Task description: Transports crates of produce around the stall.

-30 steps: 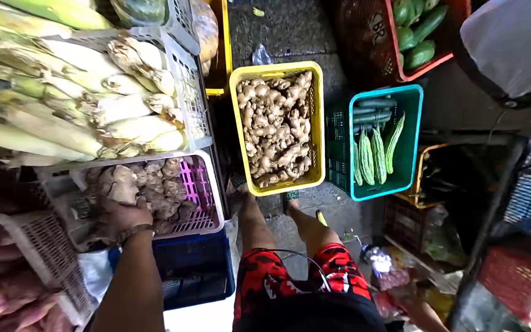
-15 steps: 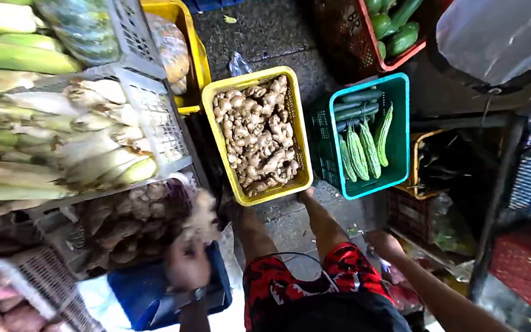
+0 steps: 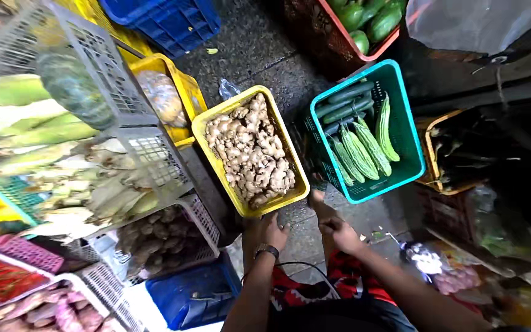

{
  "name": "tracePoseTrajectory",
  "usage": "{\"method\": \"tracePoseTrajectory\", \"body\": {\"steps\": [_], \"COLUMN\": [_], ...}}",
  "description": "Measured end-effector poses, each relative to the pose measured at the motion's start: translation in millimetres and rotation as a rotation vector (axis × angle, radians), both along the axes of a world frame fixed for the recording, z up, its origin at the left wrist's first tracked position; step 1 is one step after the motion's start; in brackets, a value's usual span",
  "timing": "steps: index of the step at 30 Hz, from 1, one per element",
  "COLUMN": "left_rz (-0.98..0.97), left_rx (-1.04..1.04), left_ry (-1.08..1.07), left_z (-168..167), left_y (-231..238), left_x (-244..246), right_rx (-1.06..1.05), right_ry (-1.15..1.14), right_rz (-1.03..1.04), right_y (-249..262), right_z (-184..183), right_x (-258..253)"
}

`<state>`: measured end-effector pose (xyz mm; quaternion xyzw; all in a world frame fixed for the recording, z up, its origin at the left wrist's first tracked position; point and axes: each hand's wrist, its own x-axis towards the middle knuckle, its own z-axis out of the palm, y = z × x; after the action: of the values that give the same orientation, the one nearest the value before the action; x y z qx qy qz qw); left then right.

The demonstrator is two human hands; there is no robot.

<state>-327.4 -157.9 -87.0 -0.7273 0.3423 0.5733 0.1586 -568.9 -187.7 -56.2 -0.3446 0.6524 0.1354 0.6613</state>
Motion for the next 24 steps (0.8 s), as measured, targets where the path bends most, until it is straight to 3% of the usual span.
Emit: {"method": "tracePoseTrajectory", "body": {"steps": [4,9,13,17,24], "left_rz": [0.212,0.461,0.583,0.650,0.624], "left_rx": [-0.056,-0.215,-0.264,-0.250,-0.293], "left_ry": [-0.152,-0.455,-0.402,-0.231,-0.127], "left_z": [-16,-130,-193,-202,-191], "left_y": [1,-45,-112,-140,-175], "left_x": [48,134,198,195,205], "right_rx": [0.129,0.368,0.469,0.389,0.449], "right_ry": [-0.028,0.148,0.117,0.124,-0.021], "right_rz": [-0.144,-0.822,-1.124,-1.484,-1.581], "right_y": [-15,-2,34,39,10], "right_z": [-32,-154,-228,-241,-240], "right_x": [30,89,152,175,163]}}
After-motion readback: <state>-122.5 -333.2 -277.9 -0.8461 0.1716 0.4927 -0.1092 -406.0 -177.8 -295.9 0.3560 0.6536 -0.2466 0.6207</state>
